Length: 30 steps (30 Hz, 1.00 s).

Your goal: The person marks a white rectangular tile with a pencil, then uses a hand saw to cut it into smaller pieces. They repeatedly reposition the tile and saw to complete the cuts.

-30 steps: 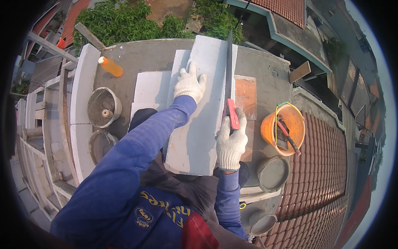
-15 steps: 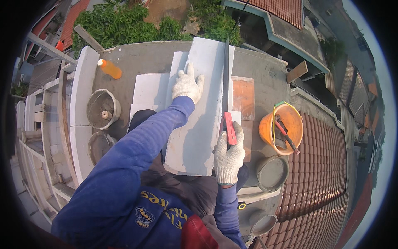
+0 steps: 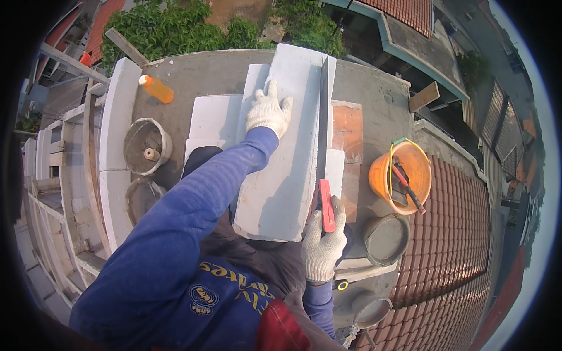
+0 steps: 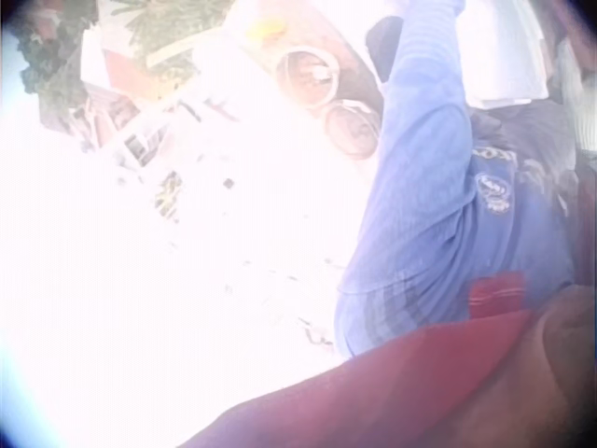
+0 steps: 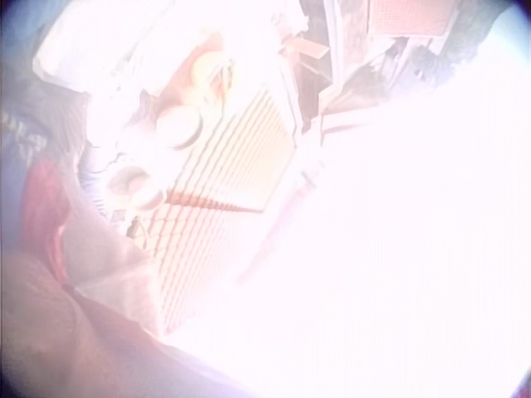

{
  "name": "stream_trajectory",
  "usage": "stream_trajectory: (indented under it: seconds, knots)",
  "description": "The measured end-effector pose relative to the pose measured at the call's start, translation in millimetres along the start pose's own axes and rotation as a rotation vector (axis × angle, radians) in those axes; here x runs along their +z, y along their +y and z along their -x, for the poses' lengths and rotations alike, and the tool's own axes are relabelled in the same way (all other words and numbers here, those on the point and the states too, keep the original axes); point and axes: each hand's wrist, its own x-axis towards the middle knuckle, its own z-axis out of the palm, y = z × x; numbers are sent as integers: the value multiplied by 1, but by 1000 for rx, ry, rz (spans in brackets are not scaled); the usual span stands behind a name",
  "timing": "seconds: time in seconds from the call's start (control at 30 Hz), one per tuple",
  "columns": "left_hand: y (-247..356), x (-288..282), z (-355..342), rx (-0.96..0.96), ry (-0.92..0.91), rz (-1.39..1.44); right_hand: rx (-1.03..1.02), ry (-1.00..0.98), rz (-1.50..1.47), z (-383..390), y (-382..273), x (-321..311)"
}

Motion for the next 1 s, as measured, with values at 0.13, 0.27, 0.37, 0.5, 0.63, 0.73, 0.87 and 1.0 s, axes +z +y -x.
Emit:
stream_trajectory:
  seconds: [0.13, 0.27, 0.37, 0.5, 0.63, 0.73, 0.87, 1.0]
  knots:
    - [4, -3, 4, -19, -31, 5, -83, -27, -129, -115, -45, 56]
    - [1, -3, 6, -9, 4, 1, -102, -97, -133, -91, -24, 37]
    - [2, -1, 3, -11, 3, 4, -102, -3, 18, 12, 10, -4]
    - [3, -2, 0, -22, -34, -6, -143, 15, 72, 22, 3, -11]
    - [4, -6, 2, -31, -31, 38, -103, -77, 3, -126, -38, 52]
    - [5, -4, 4, -10, 20, 14, -186, -76, 55, -150, -40, 54]
    - [3, 2, 3, 9, 20, -30, -60, -111, -9, -35, -15, 1]
    - [3, 1, 0, -6, -5, -25, -123, -57, 58, 21, -4, -17]
